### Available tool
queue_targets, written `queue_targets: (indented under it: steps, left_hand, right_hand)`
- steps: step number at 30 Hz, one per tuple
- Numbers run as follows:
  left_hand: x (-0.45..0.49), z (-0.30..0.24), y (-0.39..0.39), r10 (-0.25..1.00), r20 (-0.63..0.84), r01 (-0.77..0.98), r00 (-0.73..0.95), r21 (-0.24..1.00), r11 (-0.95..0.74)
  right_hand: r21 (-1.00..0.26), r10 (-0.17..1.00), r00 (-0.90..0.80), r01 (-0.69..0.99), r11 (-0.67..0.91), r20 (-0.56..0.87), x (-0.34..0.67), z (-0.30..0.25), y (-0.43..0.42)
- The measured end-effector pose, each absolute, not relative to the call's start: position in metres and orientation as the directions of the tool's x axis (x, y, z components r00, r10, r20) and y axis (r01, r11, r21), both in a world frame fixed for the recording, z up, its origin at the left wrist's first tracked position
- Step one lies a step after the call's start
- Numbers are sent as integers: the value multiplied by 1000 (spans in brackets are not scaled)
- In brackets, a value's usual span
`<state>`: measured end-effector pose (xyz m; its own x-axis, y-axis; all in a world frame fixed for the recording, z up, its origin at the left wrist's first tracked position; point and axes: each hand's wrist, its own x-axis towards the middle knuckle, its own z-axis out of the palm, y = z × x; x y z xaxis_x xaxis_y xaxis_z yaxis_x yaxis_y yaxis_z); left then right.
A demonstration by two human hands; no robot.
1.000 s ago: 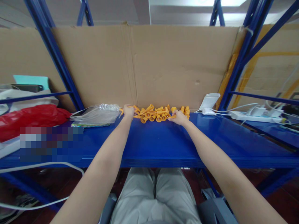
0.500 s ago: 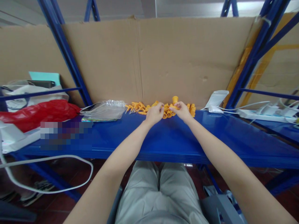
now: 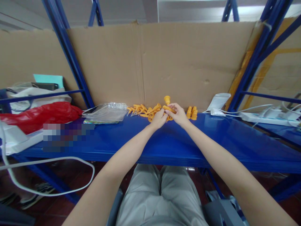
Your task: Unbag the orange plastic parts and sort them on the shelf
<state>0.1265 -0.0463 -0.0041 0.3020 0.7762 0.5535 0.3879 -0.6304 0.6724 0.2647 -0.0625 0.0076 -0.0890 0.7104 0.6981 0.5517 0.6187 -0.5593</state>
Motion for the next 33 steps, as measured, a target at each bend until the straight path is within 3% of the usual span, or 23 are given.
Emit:
queue_targets:
  steps: [6, 10, 18, 22, 27, 31, 33]
  left_hand:
    - [131, 0, -53, 830, 505, 112, 236, 835, -539]
    - [133, 2, -51, 887, 433, 112, 162, 885, -453]
    - [130, 8, -49, 943, 324, 98, 80, 939, -331]
    - [125, 16, -54, 949, 313, 52, 45, 948, -315]
    - [125, 18, -58, 941, 313, -6, 125, 949, -315]
    - [124, 12, -53, 906, 371, 110, 206, 911, -398]
    - [121, 8, -49, 848, 491, 258, 198, 809, -529]
  right_hand:
    - [-506, 723, -129, 632, 588, 679, 267, 12, -71]
    - [-387, 693, -256, 678, 626, 674, 269, 12, -75]
    - [-267, 661, -368, 705, 657, 654, 269, 9, -74]
    - [-180, 660, -337, 790, 587, 671, 270, 12, -76]
    - [-144, 656, -235, 871, 469, 717, 274, 11, -73]
    - [-138, 661, -214, 888, 438, 719, 279, 8, -68]
    - [-124, 666, -216, 897, 424, 715, 282, 7, -66]
